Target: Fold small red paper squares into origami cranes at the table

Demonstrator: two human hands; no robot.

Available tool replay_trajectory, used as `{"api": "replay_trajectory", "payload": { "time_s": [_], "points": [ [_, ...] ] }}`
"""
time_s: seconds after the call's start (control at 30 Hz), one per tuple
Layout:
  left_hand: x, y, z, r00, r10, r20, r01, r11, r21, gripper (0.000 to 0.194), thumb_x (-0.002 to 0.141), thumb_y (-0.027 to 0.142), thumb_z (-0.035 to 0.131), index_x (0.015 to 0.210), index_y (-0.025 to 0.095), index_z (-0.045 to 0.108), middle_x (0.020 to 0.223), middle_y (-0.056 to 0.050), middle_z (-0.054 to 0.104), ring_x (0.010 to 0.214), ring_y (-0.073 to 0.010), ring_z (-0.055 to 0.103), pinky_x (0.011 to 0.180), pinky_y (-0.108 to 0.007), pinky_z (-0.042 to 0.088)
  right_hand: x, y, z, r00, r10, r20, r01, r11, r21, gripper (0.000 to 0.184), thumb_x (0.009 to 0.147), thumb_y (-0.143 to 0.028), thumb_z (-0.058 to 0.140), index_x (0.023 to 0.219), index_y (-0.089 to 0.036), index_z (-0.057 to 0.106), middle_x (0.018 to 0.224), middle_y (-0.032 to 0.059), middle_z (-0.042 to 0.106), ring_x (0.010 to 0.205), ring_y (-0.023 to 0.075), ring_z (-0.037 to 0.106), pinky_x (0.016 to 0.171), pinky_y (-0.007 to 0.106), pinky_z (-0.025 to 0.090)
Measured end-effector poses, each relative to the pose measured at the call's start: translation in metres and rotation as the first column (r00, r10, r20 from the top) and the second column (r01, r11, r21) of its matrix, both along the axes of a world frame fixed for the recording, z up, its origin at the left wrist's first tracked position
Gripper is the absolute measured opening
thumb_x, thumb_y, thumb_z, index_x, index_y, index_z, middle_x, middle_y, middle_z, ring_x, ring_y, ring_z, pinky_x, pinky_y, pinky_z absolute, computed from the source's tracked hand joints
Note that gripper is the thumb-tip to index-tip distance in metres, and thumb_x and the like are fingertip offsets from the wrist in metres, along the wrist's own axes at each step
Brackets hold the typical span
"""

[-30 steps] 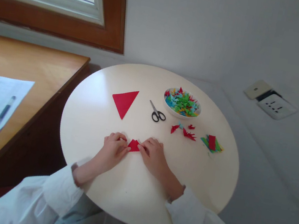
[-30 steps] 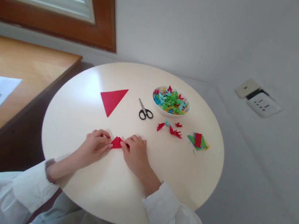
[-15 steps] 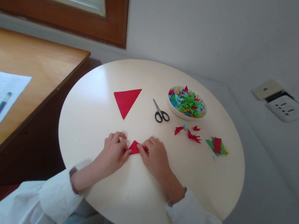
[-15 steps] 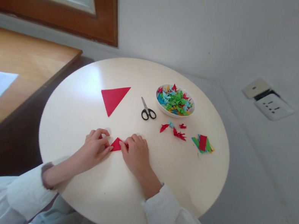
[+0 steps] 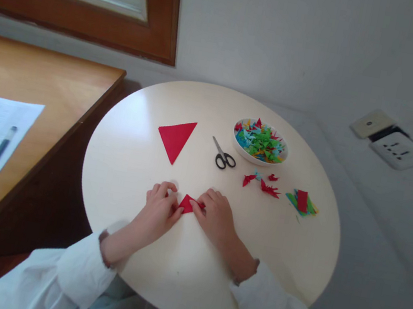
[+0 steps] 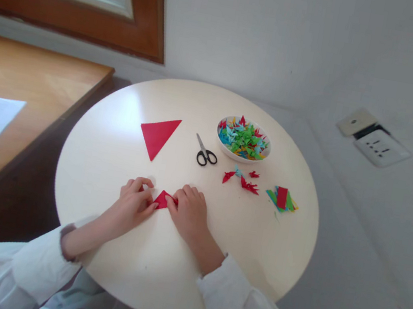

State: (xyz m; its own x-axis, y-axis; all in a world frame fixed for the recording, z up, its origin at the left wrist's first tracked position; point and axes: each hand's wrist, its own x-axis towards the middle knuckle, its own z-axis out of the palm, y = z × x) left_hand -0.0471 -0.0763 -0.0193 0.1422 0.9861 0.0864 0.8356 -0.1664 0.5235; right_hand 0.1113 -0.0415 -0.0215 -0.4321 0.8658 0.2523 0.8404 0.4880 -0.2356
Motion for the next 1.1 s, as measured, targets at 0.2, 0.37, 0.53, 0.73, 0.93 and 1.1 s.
{"api": "replay_trajectory", "payload": {
  "time_s": [0.2,0.37,0.53,0.73,0.93,1.1],
  "points": [
    [0.000,0.000,-0.001,1.000,-0.005,-0.017,0.006,1.000,0.014,0.017,0.080,0.023,0.051,0.064,0.015,0.054,0.103,-0.010,0.048,0.093,-0.0250,0.044,0.080,-0.043,0.039,-0.001,0.000,0.001,1.000,-0.001,-0.008,0.001,1.000,0.001,0.024,0.082,-0.029,0.055,0.060,-0.018,0.055,0.068,0.0020,0.058,0.070,0.0168,0.051,0.064,0.029,0.032],
    [-0.001,-0.002,-0.001,0.999,-0.008,-0.038,0.010,0.999,0.048,0.010,0.080,0.024,0.050,0.079,0.016,0.055,0.103,-0.010,0.048,0.092,-0.0246,0.044,0.078,-0.043,0.040,-0.001,-0.001,0.003,1.000,-0.006,-0.005,0.006,1.000,-0.022,0.023,0.082,-0.028,0.056,0.060,-0.018,0.055,0.069,0.0024,0.058,0.071,0.0170,0.051,0.065,0.029,0.033],
    [0.000,-0.005,0.001,0.992,-0.061,-0.114,0.071,0.993,0.093,0.030,0.083,0.021,0.045,0.112,0.026,0.053,0.117,-0.011,0.042,0.103,-0.0279,0.041,0.079,-0.044,0.039,-0.001,-0.002,0.004,1.000,0.005,0.005,-0.005,0.999,-0.032,0.021,0.082,-0.027,0.055,0.063,-0.018,0.055,0.071,0.0029,0.059,0.073,0.0175,0.051,0.066,0.029,0.033],
    [-0.001,-0.007,0.001,0.980,-0.047,-0.191,0.072,0.990,0.123,0.030,0.083,0.022,0.045,0.109,0.026,0.058,0.123,-0.014,0.040,0.106,-0.0312,0.039,0.081,-0.047,0.036,0.001,-0.004,0.002,0.999,-0.049,0.001,0.049,0.999,0.013,0.016,0.083,-0.031,0.053,0.073,-0.019,0.052,0.074,0.0036,0.059,0.073,0.0187,0.050,0.066,0.030,0.034],
    [-0.002,-0.009,0.002,0.973,-0.049,-0.226,0.087,0.983,0.159,0.034,0.081,0.020,0.046,0.113,0.027,0.058,0.127,-0.014,0.040,0.109,-0.0316,0.038,0.085,-0.048,0.032,0.018,-0.002,-0.001,0.991,-0.129,-0.040,0.131,0.990,0.046,0.008,0.084,-0.020,0.048,0.078,-0.018,0.053,0.078,0.0056,0.060,0.072,0.0200,0.052,0.065,0.032,0.037],
    [-0.002,-0.011,0.001,0.964,-0.062,-0.259,0.110,0.979,0.174,0.036,0.082,0.018,0.043,0.115,0.024,0.057,0.127,-0.016,0.040,0.109,-0.0325,0.038,0.086,-0.049,0.032,0.018,-0.022,0.003,0.980,0.133,-0.150,-0.101,0.973,0.207,0.024,0.086,-0.008,0.037,0.097,-0.014,0.057,0.098,0.0098,0.062,0.096,0.0194,0.053,0.083,0.033,0.039]
  ]
}}
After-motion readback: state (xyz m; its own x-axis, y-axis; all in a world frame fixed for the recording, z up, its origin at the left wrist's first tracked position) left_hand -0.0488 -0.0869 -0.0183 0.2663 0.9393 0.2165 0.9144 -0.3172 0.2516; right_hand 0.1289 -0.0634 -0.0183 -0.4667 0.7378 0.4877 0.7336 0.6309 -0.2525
